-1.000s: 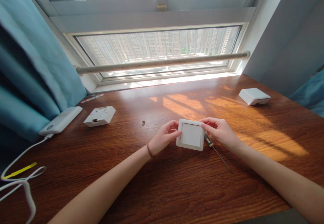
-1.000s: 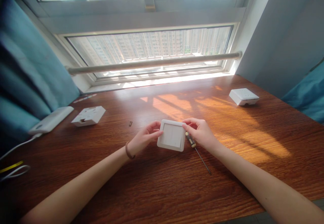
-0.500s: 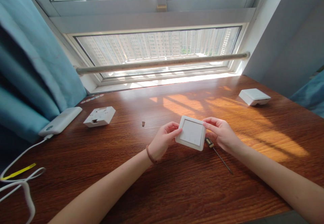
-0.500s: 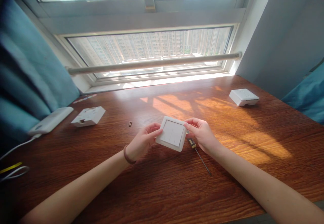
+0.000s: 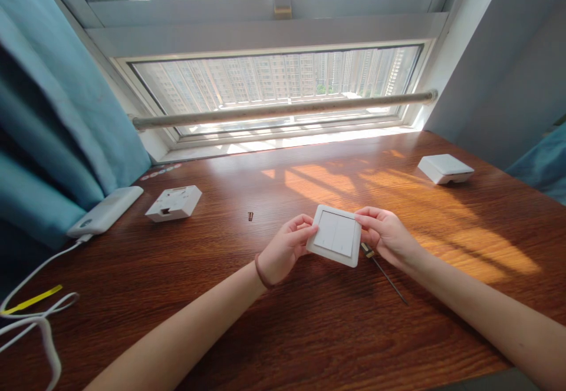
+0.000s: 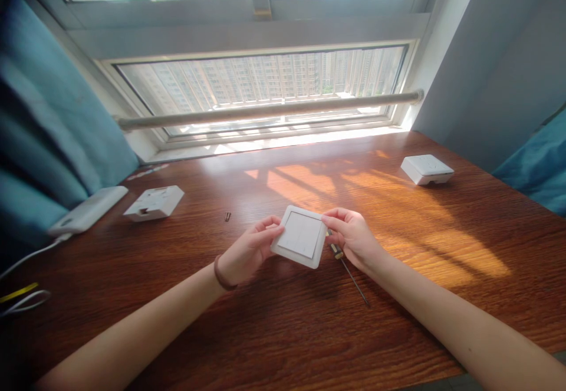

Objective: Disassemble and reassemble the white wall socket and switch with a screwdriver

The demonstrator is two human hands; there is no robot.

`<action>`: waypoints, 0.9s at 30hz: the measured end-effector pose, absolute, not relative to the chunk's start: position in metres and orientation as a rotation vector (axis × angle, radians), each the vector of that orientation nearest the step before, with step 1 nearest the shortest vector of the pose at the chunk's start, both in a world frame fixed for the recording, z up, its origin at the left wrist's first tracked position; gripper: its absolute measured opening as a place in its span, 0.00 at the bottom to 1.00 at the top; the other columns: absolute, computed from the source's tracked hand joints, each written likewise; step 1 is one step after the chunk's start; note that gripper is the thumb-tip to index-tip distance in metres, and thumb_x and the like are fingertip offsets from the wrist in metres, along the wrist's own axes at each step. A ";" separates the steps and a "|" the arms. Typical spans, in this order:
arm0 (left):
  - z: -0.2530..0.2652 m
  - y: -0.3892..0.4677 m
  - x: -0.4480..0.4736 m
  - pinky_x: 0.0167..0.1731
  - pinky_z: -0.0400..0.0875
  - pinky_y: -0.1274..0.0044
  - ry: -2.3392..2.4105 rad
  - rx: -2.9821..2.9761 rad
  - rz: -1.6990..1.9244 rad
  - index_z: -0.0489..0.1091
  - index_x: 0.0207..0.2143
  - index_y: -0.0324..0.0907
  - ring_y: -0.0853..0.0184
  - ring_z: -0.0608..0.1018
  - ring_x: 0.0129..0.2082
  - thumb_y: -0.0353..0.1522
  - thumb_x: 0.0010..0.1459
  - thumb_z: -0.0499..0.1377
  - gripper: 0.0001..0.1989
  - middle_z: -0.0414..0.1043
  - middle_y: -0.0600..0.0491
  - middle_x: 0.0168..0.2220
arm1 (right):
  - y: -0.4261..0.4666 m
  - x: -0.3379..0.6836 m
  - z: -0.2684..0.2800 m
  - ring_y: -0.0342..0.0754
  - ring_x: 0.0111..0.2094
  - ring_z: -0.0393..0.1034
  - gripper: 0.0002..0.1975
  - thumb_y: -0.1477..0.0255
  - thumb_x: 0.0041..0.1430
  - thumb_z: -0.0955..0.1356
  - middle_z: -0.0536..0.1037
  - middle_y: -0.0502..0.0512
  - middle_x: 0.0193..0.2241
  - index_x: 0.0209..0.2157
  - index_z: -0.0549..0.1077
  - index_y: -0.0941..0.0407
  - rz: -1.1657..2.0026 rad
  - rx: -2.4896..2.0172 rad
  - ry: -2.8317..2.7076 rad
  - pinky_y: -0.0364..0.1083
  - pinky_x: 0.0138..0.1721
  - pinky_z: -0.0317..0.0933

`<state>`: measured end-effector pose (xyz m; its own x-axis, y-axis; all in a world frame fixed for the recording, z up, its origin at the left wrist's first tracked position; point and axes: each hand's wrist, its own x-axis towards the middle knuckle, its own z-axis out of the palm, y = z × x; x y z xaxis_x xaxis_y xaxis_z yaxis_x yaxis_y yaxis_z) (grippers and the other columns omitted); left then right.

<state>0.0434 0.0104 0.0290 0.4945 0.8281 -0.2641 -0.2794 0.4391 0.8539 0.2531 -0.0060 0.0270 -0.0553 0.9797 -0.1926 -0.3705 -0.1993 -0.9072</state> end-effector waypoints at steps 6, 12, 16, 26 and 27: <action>0.031 0.008 0.044 0.24 0.72 0.77 0.829 0.829 0.743 0.63 0.32 0.41 0.69 0.74 0.28 0.36 0.48 0.63 0.13 0.69 0.54 0.29 | -0.007 0.254 0.027 0.40 0.26 0.68 0.08 0.71 0.45 0.73 0.73 0.51 0.25 0.26 0.73 0.60 1.539 -1.035 -0.799 0.38 0.25 0.66; 0.029 0.008 0.045 0.25 0.72 0.78 0.798 0.790 0.810 0.64 0.30 0.40 0.70 0.74 0.28 0.35 0.46 0.64 0.13 0.70 0.55 0.28 | -0.007 0.255 0.029 0.41 0.29 0.70 0.09 0.68 0.46 0.72 0.75 0.52 0.27 0.28 0.73 0.59 1.548 -1.038 -0.842 0.40 0.28 0.67; 0.029 0.008 0.045 0.25 0.72 0.79 0.783 0.746 0.833 0.64 0.30 0.39 0.71 0.74 0.28 0.34 0.46 0.65 0.13 0.70 0.54 0.29 | -0.006 0.255 0.028 0.41 0.30 0.70 0.09 0.67 0.47 0.72 0.76 0.52 0.28 0.28 0.74 0.58 1.572 -1.016 -0.844 0.40 0.30 0.67; 0.027 0.011 0.043 0.29 0.74 0.76 0.785 0.689 0.870 0.65 0.30 0.38 0.70 0.76 0.29 0.32 0.46 0.65 0.12 0.72 0.52 0.30 | -0.009 0.254 0.032 0.44 0.33 0.71 0.12 0.68 0.49 0.71 0.77 0.56 0.34 0.36 0.75 0.58 1.634 -1.002 -0.900 0.44 0.31 0.69; 0.028 0.013 0.043 0.28 0.74 0.77 0.804 0.694 0.891 0.66 0.31 0.38 0.70 0.76 0.28 0.32 0.46 0.65 0.12 0.72 0.52 0.30 | -0.009 0.254 0.032 0.44 0.32 0.71 0.13 0.68 0.48 0.72 0.77 0.56 0.33 0.37 0.75 0.58 1.636 -1.011 -0.887 0.44 0.31 0.70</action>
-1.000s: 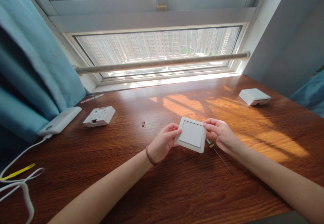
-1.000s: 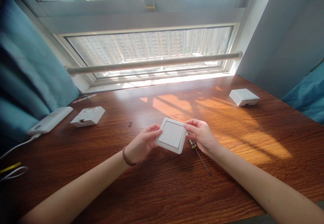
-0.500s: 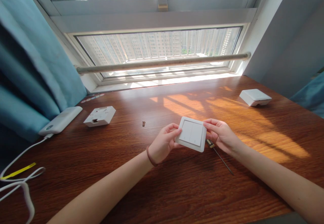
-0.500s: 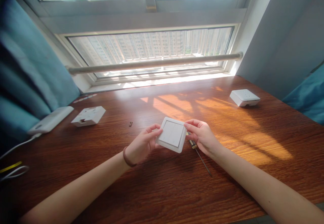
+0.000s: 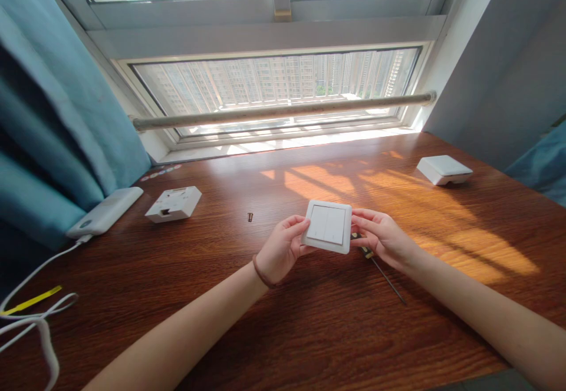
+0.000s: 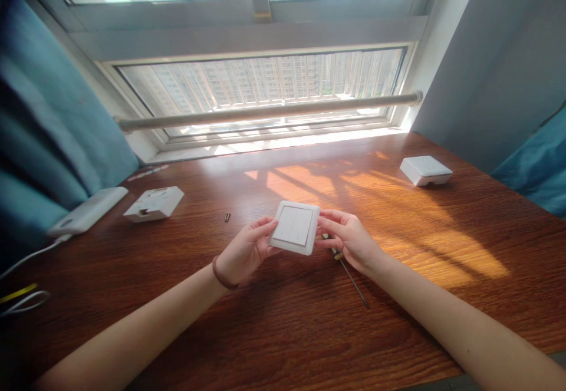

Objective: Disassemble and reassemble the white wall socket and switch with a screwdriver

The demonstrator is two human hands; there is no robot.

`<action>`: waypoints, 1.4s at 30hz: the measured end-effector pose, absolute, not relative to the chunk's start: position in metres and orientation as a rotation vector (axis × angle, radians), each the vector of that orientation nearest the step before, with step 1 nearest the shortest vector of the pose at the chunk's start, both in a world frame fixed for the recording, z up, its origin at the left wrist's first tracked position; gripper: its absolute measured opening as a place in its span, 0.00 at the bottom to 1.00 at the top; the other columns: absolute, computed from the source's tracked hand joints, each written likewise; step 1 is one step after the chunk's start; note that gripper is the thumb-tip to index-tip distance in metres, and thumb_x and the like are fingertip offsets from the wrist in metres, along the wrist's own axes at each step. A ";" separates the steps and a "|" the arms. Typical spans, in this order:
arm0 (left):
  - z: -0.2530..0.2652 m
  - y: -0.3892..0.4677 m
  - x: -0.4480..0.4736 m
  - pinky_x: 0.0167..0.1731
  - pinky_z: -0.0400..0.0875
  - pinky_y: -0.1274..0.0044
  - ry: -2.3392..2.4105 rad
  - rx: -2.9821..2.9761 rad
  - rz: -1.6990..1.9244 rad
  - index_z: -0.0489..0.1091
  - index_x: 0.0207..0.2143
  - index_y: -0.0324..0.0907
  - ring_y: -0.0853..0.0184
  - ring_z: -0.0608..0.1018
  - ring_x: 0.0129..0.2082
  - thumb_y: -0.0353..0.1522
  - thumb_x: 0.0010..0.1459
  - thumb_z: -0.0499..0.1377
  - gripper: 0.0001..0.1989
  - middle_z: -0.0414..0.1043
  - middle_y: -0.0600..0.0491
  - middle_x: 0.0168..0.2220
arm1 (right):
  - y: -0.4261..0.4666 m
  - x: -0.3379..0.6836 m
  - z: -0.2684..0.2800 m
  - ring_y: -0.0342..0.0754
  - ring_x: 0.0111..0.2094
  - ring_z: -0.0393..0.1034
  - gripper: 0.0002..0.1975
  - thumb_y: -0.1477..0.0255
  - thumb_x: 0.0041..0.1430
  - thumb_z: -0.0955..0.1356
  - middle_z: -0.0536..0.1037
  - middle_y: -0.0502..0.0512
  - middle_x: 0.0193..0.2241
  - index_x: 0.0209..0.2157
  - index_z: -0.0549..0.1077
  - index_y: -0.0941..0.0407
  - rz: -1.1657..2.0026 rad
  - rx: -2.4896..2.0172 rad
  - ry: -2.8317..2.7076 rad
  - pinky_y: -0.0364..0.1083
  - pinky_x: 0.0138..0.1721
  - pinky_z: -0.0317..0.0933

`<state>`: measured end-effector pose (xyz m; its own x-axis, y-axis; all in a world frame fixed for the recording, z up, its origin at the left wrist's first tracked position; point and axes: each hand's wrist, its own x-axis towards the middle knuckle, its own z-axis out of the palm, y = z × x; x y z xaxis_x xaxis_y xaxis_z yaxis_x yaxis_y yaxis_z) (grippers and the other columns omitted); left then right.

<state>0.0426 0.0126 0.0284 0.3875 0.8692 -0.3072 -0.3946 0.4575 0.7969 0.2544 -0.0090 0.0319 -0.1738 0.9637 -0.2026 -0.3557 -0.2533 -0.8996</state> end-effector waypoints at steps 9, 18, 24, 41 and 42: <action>0.066 0.087 -0.035 0.26 0.75 0.73 1.271 1.055 1.384 0.66 0.31 0.36 0.68 0.76 0.28 0.32 0.49 0.57 0.08 0.72 0.52 0.30 | -0.007 0.256 0.030 0.41 0.27 0.69 0.12 0.69 0.46 0.73 0.76 0.55 0.30 0.33 0.76 0.60 1.626 -1.071 -0.847 0.42 0.27 0.70; 0.015 0.143 -0.127 0.18 0.64 0.79 1.957 1.090 1.444 0.66 0.24 0.33 0.70 0.70 0.20 0.28 0.54 0.53 0.08 0.65 0.54 0.19 | -0.005 0.257 0.024 0.40 0.26 0.68 0.10 0.70 0.48 0.72 0.75 0.53 0.27 0.32 0.76 0.60 1.638 -1.063 -0.886 0.40 0.26 0.69; -0.010 0.158 -0.141 0.36 0.72 0.70 2.202 1.169 1.235 0.66 0.43 0.36 0.66 0.74 0.37 0.37 0.59 0.53 0.14 0.69 0.50 0.41 | -0.004 0.258 0.024 0.39 0.26 0.67 0.10 0.70 0.48 0.72 0.74 0.53 0.27 0.33 0.76 0.60 1.632 -1.070 -0.909 0.40 0.26 0.69; -0.006 0.170 -0.160 0.36 0.70 0.71 2.450 1.256 0.873 0.66 0.41 0.36 0.68 0.74 0.35 0.38 0.59 0.53 0.14 0.70 0.50 0.38 | -0.001 0.258 0.022 0.39 0.26 0.67 0.10 0.70 0.49 0.72 0.73 0.55 0.29 0.33 0.75 0.61 1.607 -1.093 -0.906 0.39 0.26 0.69; -0.005 0.169 -0.160 0.36 0.70 0.71 2.456 1.259 0.855 0.66 0.41 0.36 0.68 0.74 0.35 0.39 0.59 0.53 0.15 0.70 0.50 0.38 | -0.001 0.258 0.023 0.39 0.26 0.66 0.10 0.70 0.49 0.72 0.74 0.55 0.30 0.33 0.75 0.61 1.606 -1.092 -0.903 0.39 0.26 0.69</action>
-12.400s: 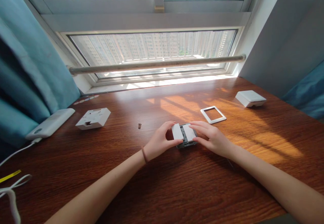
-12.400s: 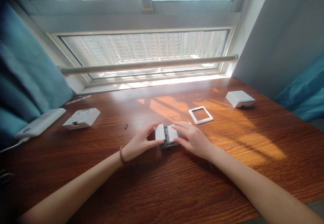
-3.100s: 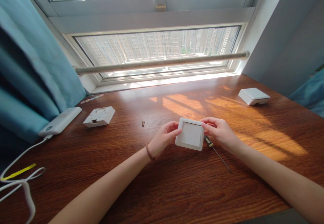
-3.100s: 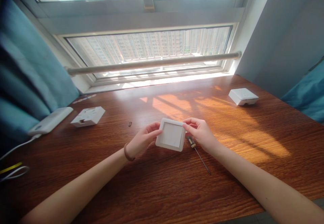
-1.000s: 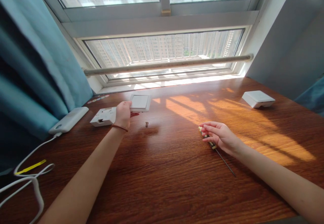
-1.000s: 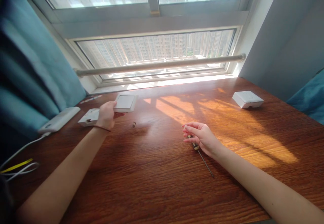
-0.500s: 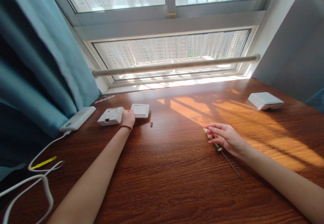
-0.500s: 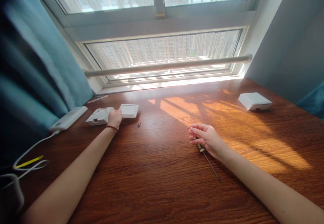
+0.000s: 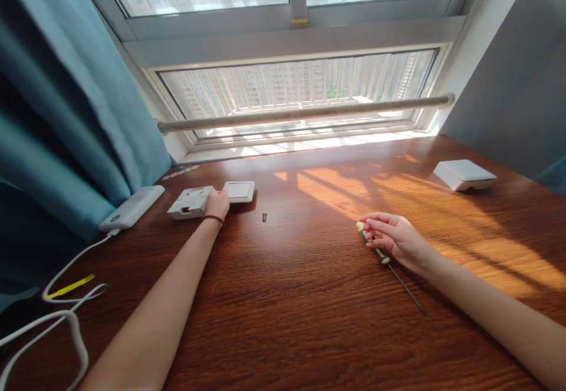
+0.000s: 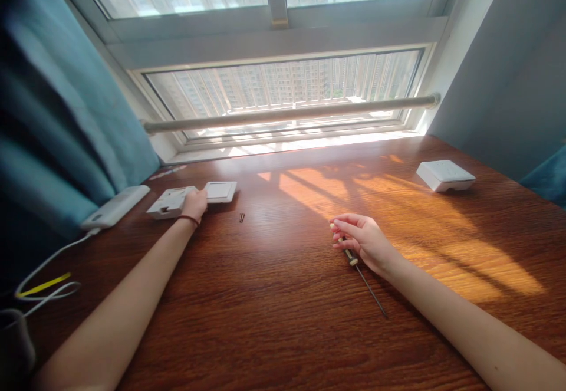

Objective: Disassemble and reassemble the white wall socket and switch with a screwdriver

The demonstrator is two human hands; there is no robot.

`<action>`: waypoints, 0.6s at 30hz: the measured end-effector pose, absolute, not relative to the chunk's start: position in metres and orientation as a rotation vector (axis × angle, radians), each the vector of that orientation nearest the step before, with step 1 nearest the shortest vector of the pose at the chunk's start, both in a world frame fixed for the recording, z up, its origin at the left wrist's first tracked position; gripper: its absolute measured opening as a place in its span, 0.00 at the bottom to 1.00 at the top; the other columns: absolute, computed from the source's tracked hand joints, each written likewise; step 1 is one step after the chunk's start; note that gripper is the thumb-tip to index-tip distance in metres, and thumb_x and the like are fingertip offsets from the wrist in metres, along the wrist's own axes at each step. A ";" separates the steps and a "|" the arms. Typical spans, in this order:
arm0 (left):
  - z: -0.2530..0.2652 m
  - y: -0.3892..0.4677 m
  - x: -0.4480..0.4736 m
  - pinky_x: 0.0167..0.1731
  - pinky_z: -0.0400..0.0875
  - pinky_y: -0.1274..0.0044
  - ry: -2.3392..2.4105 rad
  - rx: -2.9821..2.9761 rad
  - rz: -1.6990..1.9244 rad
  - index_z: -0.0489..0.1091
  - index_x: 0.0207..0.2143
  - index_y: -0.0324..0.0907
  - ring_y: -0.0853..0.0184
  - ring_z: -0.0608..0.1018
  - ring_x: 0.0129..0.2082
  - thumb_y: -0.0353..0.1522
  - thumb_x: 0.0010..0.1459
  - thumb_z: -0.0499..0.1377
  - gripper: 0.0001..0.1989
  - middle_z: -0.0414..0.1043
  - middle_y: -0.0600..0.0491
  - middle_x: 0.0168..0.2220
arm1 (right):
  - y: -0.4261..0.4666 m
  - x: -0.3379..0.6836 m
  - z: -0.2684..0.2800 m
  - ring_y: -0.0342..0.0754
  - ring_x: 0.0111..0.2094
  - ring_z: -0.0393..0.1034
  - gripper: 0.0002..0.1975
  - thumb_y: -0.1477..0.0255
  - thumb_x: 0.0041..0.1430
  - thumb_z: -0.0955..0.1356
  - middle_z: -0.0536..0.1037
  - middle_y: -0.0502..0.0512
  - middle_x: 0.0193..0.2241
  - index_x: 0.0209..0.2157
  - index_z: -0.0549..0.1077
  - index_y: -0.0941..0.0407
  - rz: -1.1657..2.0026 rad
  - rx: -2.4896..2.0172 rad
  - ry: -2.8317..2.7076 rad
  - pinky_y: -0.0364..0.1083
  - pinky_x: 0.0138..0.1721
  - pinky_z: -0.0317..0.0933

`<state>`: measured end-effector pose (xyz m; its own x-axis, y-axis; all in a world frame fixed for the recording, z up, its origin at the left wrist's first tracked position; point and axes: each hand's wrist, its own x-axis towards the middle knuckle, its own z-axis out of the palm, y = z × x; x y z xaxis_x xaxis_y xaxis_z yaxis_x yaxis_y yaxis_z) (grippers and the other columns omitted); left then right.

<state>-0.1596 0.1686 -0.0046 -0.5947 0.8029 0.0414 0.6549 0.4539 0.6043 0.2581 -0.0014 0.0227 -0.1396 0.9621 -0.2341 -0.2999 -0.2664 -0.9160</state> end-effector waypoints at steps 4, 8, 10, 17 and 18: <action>0.002 0.164 -0.155 0.34 0.69 0.69 2.482 1.293 0.807 0.69 0.34 0.35 0.61 0.74 0.33 0.39 0.58 0.52 0.16 0.72 0.49 0.29 | -0.002 0.258 0.023 0.38 0.26 0.66 0.10 0.70 0.49 0.72 0.73 0.54 0.29 0.33 0.75 0.61 1.605 -1.092 -0.899 0.38 0.26 0.68; 0.004 0.164 -0.154 0.33 0.67 0.66 2.511 1.339 0.756 0.71 0.30 0.35 0.50 0.75 0.34 0.36 0.54 0.50 0.15 0.72 0.45 0.23 | -0.001 0.259 0.023 0.38 0.25 0.66 0.10 0.70 0.48 0.72 0.74 0.54 0.29 0.33 0.75 0.61 1.604 -1.093 -0.897 0.39 0.26 0.68; 0.002 0.165 -0.156 0.33 0.67 0.66 2.531 1.358 0.722 0.71 0.29 0.35 0.49 0.75 0.35 0.35 0.52 0.49 0.15 0.73 0.43 0.24 | -0.001 0.259 0.022 0.38 0.25 0.66 0.11 0.70 0.48 0.72 0.74 0.54 0.29 0.33 0.75 0.61 1.600 -1.096 -0.893 0.38 0.26 0.68; -0.002 0.169 -0.160 0.34 0.67 0.66 2.583 1.412 0.618 0.72 0.29 0.33 0.48 0.75 0.36 0.36 0.52 0.46 0.18 0.74 0.37 0.28 | 0.003 0.260 0.019 0.37 0.23 0.64 0.13 0.67 0.46 0.73 0.73 0.53 0.27 0.32 0.74 0.61 1.546 -1.130 -0.955 0.37 0.20 0.60; -0.001 0.168 -0.160 0.35 0.67 0.67 2.586 1.421 0.610 0.72 0.29 0.33 0.49 0.75 0.36 0.36 0.53 0.45 0.19 0.74 0.37 0.29 | 0.003 0.261 0.018 0.37 0.21 0.62 0.14 0.65 0.46 0.72 0.72 0.51 0.25 0.32 0.73 0.60 1.508 -1.159 -0.997 0.37 0.18 0.57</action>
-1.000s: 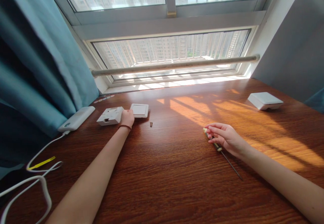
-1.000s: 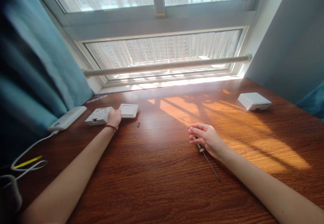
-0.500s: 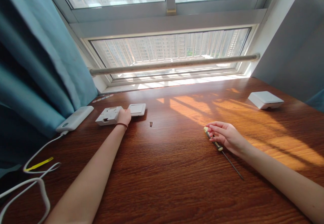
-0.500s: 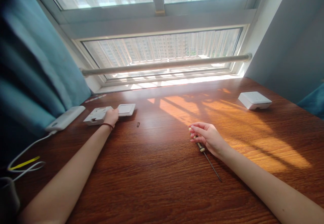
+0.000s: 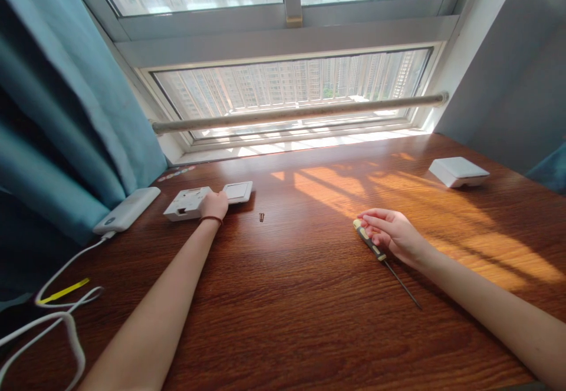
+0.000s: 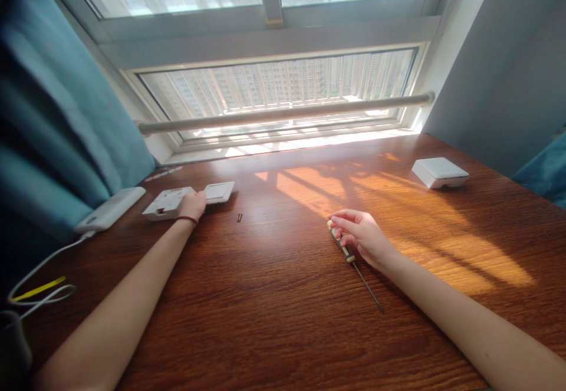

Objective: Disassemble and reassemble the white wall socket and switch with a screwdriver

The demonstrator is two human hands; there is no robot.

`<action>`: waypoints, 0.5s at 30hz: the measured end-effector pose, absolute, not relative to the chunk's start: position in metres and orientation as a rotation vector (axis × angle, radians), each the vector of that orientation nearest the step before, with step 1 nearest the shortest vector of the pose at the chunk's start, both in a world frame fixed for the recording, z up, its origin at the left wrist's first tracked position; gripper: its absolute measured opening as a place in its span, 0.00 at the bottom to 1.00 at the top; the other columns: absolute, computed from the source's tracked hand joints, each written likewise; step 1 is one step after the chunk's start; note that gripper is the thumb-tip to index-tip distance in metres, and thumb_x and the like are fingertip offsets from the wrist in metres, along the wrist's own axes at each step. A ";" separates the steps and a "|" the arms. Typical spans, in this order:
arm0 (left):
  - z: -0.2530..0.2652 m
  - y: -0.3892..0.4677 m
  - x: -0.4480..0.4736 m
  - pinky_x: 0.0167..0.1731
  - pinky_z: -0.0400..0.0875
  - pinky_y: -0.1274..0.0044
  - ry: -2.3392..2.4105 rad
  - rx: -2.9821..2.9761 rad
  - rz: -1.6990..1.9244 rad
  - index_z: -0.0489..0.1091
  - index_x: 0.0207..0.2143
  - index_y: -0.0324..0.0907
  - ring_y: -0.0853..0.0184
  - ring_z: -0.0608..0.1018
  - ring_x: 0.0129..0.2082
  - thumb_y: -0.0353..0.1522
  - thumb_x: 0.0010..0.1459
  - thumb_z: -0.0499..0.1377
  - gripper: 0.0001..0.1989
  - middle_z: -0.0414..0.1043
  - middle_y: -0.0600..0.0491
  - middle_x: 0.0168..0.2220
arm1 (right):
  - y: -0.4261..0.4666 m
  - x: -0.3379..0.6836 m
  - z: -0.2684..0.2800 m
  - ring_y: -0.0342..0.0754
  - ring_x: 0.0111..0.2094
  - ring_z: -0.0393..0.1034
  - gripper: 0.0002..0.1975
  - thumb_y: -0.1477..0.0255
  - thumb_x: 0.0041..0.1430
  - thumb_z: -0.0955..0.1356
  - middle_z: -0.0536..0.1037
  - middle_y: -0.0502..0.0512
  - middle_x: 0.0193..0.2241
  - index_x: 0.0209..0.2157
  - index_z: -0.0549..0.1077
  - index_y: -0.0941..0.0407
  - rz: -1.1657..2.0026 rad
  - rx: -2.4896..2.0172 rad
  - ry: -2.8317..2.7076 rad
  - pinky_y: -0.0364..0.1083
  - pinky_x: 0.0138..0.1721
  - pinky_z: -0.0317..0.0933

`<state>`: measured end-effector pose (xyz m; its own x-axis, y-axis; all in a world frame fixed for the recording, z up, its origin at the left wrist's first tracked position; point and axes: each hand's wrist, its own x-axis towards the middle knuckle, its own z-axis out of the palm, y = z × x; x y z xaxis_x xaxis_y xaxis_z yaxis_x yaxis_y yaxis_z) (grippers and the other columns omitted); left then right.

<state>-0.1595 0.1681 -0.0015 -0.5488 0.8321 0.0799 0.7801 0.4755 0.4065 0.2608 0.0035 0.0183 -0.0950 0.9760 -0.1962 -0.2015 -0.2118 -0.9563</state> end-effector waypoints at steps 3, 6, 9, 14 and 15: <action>0.002 0.165 -0.157 0.34 0.67 0.68 2.590 1.450 0.591 0.72 0.28 0.33 0.50 0.75 0.35 0.35 0.53 0.44 0.20 0.74 0.37 0.29 | 0.006 0.264 0.016 0.37 0.17 0.57 0.15 0.62 0.47 0.70 0.68 0.47 0.19 0.31 0.73 0.59 1.246 -1.338 -1.231 0.39 0.18 0.52; 0.006 0.160 -0.152 0.34 0.67 0.69 2.600 1.495 0.579 0.72 0.28 0.33 0.51 0.75 0.35 0.35 0.53 0.44 0.20 0.74 0.37 0.30 | 0.007 0.267 0.014 0.42 0.21 0.61 0.15 0.61 0.48 0.69 0.69 0.48 0.21 0.34 0.72 0.58 0.784 -1.527 -1.585 0.43 0.25 0.57; 0.010 0.150 -0.144 0.36 0.67 0.68 2.647 1.560 0.592 0.71 0.32 0.30 0.50 0.74 0.37 0.36 0.55 0.43 0.21 0.73 0.35 0.35 | 0.007 0.269 0.010 0.44 0.24 0.63 0.20 0.62 0.48 0.68 0.69 0.50 0.25 0.41 0.70 0.58 0.478 -1.588 -1.881 0.45 0.29 0.58; 0.022 0.122 -0.119 0.36 0.65 0.63 2.794 1.750 0.707 0.57 0.52 0.26 0.45 0.71 0.43 0.41 0.58 0.41 0.29 0.56 0.30 0.54 | 0.004 0.268 0.008 0.47 0.29 0.66 0.21 0.64 0.49 0.67 0.70 0.52 0.28 0.45 0.67 0.57 0.447 -1.590 -2.109 0.44 0.32 0.58; 0.025 0.116 -0.111 0.34 0.66 0.65 2.792 1.891 0.739 0.55 0.54 0.27 0.47 0.72 0.41 0.41 0.59 0.41 0.29 0.55 0.31 0.55 | 0.004 0.267 0.009 0.47 0.29 0.66 0.19 0.65 0.50 0.66 0.71 0.52 0.28 0.44 0.68 0.57 0.440 -1.588 -2.127 0.44 0.32 0.57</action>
<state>-0.1115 0.1156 0.0253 -0.3665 0.7997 0.4756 0.9302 0.3248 0.1708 0.2670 0.0037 0.0088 -0.2380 0.9578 0.1610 0.8154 0.2871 -0.5027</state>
